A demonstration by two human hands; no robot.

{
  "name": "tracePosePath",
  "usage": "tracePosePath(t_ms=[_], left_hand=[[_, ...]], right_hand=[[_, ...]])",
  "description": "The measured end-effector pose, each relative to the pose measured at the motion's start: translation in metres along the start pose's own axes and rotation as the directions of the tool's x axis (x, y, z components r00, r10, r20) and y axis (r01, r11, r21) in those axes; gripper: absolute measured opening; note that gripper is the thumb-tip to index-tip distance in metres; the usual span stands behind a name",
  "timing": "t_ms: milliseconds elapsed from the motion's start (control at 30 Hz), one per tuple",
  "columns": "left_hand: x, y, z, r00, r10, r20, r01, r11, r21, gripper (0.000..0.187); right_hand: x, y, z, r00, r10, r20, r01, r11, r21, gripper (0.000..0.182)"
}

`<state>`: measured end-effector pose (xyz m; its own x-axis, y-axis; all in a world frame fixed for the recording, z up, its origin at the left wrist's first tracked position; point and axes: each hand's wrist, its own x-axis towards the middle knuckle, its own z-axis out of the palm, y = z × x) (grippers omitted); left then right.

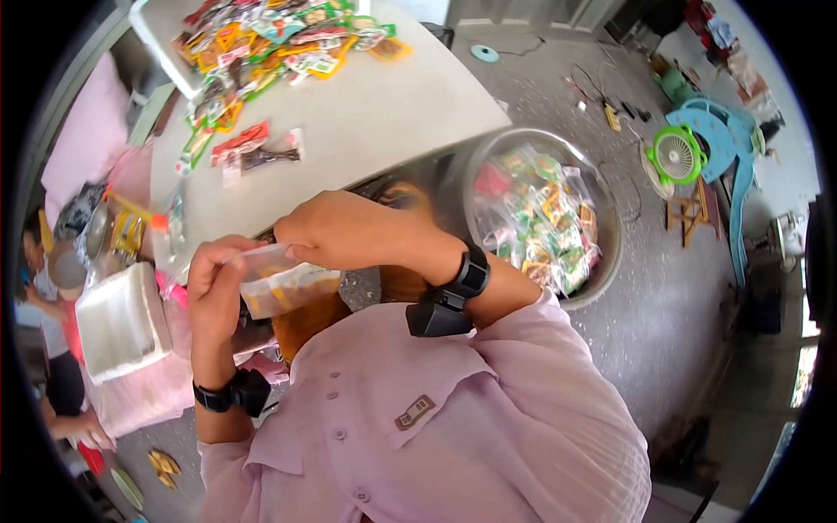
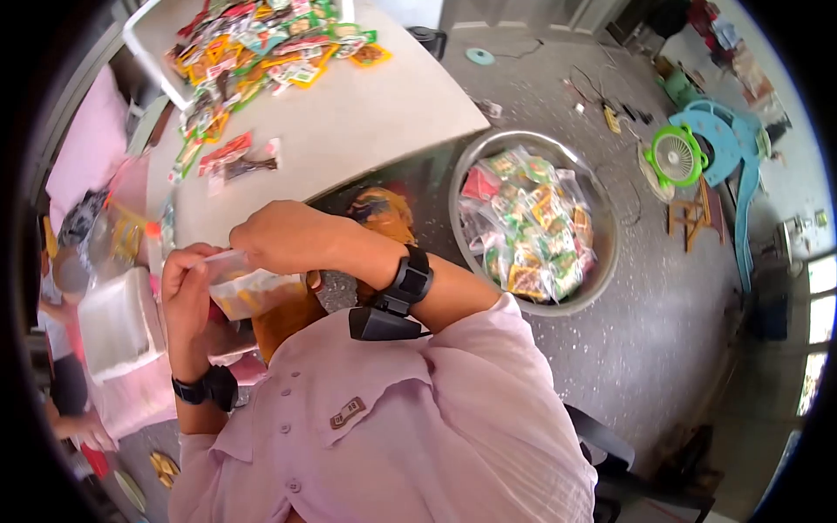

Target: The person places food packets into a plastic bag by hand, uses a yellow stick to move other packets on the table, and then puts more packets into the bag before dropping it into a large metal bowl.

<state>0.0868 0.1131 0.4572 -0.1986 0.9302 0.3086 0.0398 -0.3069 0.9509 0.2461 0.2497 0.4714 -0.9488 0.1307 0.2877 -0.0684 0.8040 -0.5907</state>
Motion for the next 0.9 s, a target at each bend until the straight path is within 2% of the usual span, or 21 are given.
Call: tracePosePath(t_ms=[67,133,167,267,300,333,367,400,433,467,500,533,600,633,767,900], left_hand=[[-0.003,-0.008,0.001,0.999,-0.037,0.025,0.037,0.999,-0.015,0.009],[-0.008,-0.025,-0.004,0.997,-0.080,0.018,0.080,0.997,0.011,0.009],[-0.009,-0.035,-0.010,0.986,-0.163,0.024,0.163,0.986,0.019,0.009],[-0.007,-0.068,-0.017,0.940,-0.340,-0.006,0.337,0.929,0.156,0.008],[-0.010,-0.081,-0.021,0.937,-0.348,-0.037,0.347,0.909,0.230,0.008],[-0.014,-0.097,-0.028,0.959,-0.284,-0.016,0.271,0.892,0.363,0.008],[-0.018,-0.114,-0.036,0.975,-0.221,0.017,0.185,0.854,0.486,0.009],[-0.024,-0.128,-0.039,0.985,-0.161,0.059,0.094,0.797,0.597,0.010],[-0.029,-0.137,-0.038,0.995,-0.079,0.054,0.014,0.682,0.731,0.014],[-0.031,-0.139,-0.036,0.995,-0.055,0.080,-0.028,0.627,0.779,0.015],[-0.034,-0.141,-0.034,0.994,-0.035,0.105,-0.067,0.567,0.821,0.015],[-0.037,-0.143,-0.032,0.991,-0.016,0.132,-0.107,0.501,0.859,0.016],[-0.044,-0.151,-0.028,0.994,0.010,0.107,-0.100,0.439,0.893,0.019],[-0.045,-0.153,-0.026,0.994,0.027,0.107,-0.109,0.417,0.902,0.019],[-0.045,-0.156,-0.021,0.993,0.064,0.099,-0.115,0.368,0.923,0.018],[-0.045,-0.157,-0.020,0.991,0.090,0.097,-0.122,0.351,0.928,0.018]], right_hand=[[-0.012,0.008,0.004,0.998,-0.023,-0.057,0.022,0.999,-0.026,0.016],[-0.029,0.020,-0.002,0.994,0.034,-0.108,-0.033,0.999,0.014,0.015],[-0.040,0.026,-0.009,0.989,0.062,-0.132,-0.058,0.998,0.035,0.015],[-0.079,0.038,-0.036,0.952,0.182,-0.245,-0.181,0.983,0.024,0.012],[-0.096,0.042,-0.046,0.928,0.237,-0.286,-0.235,0.971,0.041,0.012],[-0.113,0.037,-0.059,0.888,0.309,-0.342,-0.310,0.949,0.054,0.009],[-0.130,0.041,-0.068,0.845,0.418,-0.334,-0.390,0.909,0.150,0.010],[-0.147,0.042,-0.076,0.798,0.464,-0.384,-0.447,0.884,0.139,0.007],[-0.167,0.045,-0.083,0.750,0.506,-0.425,-0.481,0.859,0.175,0.007],[-0.187,0.056,-0.084,0.668,0.601,-0.438,-0.536,0.798,0.277,0.006],[-0.206,0.065,-0.084,0.638,0.597,-0.487,-0.527,0.799,0.290,0.008],[-0.227,0.079,-0.084,0.615,0.636,-0.466,-0.543,0.771,0.335,0.009],[-0.264,0.094,-0.083,0.447,0.790,-0.419,-0.701,0.600,0.385,0.011],[-0.282,0.101,-0.079,0.381,0.823,-0.420,-0.731,0.547,0.408,0.011],[-0.359,0.138,-0.049,0.127,0.898,-0.421,-0.797,0.345,0.495,0.013],[-0.446,0.166,-0.020,-0.100,0.918,-0.383,-0.795,0.158,0.585,0.012]])
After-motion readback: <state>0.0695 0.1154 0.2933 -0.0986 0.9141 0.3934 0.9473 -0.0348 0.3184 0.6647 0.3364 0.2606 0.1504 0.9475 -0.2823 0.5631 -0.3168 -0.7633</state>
